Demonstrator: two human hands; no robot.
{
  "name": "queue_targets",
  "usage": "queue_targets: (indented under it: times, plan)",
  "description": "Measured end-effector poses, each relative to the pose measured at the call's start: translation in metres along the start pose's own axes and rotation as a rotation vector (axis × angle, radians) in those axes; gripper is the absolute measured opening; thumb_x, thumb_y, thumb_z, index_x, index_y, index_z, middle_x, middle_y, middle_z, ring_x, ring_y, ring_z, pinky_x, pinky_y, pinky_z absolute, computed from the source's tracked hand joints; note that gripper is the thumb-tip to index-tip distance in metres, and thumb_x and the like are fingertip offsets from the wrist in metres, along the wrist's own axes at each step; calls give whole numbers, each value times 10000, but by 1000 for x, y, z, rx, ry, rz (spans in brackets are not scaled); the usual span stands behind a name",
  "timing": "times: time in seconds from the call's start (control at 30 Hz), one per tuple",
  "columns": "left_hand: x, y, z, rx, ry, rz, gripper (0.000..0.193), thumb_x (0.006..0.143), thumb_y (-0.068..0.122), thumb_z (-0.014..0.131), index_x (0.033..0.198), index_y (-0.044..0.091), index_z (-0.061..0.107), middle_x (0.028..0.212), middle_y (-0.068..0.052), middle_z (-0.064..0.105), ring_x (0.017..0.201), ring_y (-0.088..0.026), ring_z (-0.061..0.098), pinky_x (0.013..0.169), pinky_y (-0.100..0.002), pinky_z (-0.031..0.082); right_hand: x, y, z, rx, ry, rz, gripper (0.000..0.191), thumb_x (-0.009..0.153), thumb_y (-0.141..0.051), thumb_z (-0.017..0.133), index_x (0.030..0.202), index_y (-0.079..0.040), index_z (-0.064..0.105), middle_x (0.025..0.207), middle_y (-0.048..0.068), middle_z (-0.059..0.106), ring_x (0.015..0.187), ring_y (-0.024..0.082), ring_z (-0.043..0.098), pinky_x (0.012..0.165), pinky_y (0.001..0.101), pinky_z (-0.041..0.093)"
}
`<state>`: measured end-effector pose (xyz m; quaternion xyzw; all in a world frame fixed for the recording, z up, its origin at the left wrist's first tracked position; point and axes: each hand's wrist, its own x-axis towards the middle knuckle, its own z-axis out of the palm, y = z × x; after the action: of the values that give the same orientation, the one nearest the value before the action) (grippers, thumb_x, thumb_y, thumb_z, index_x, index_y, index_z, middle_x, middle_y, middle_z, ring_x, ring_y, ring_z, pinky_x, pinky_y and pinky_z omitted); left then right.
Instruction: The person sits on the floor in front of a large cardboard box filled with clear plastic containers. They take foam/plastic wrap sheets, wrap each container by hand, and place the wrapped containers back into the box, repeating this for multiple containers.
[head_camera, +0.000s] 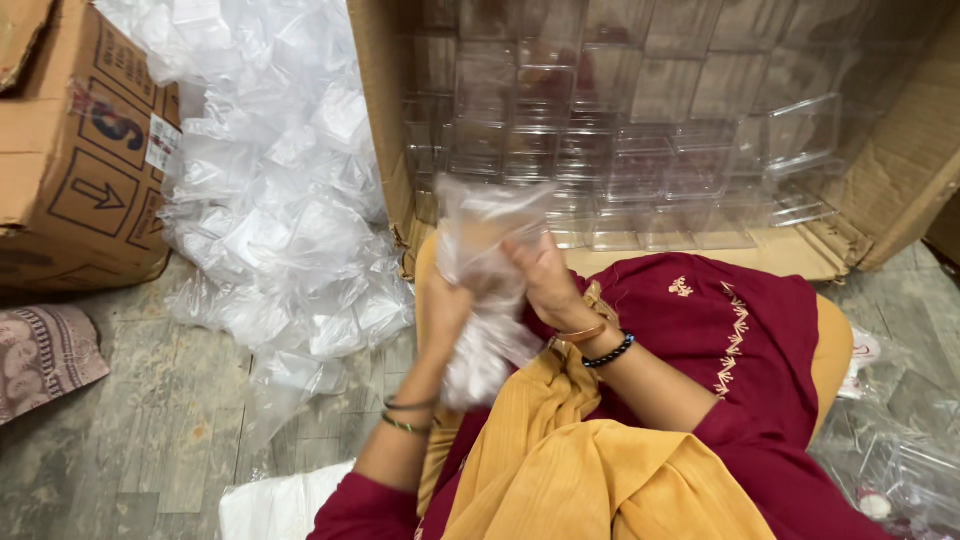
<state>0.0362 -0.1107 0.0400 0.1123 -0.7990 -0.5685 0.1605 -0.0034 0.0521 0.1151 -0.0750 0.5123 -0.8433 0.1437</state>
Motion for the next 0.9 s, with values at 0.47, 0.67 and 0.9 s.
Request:
queue_targets:
  times: [0.47,0.67,0.9]
  plan:
    - [-20,20,-67,-174,-230,-85,516,831,241,804,1256,-4,642,1160,-70,712,1069,-156,650,940,-335,506,-28,36,-36,-622,-296,61,768,917,-482,744,1462,-18,467,1316,145,618,1207,226,598,997,374,522]
    - [100,-8,-183,148,656,-110,576,981,482,839,1007,-84,739,964,-125,766,768,-154,671,719,-356,558,65,-3,-130,-1537,178,-693,556,1148,-263,664,1542,47,421,1502,242,528,1418,365,513,1224,440,449]
    - [151,-39,-230,751,546,-232,685,913,508,829,975,-161,692,973,-318,706,862,-405,678,811,-481,531,127,-70,-208,-2132,24,-204,996,621,-381,922,1463,-70,492,1351,201,513,1277,377,450,1036,659,312]
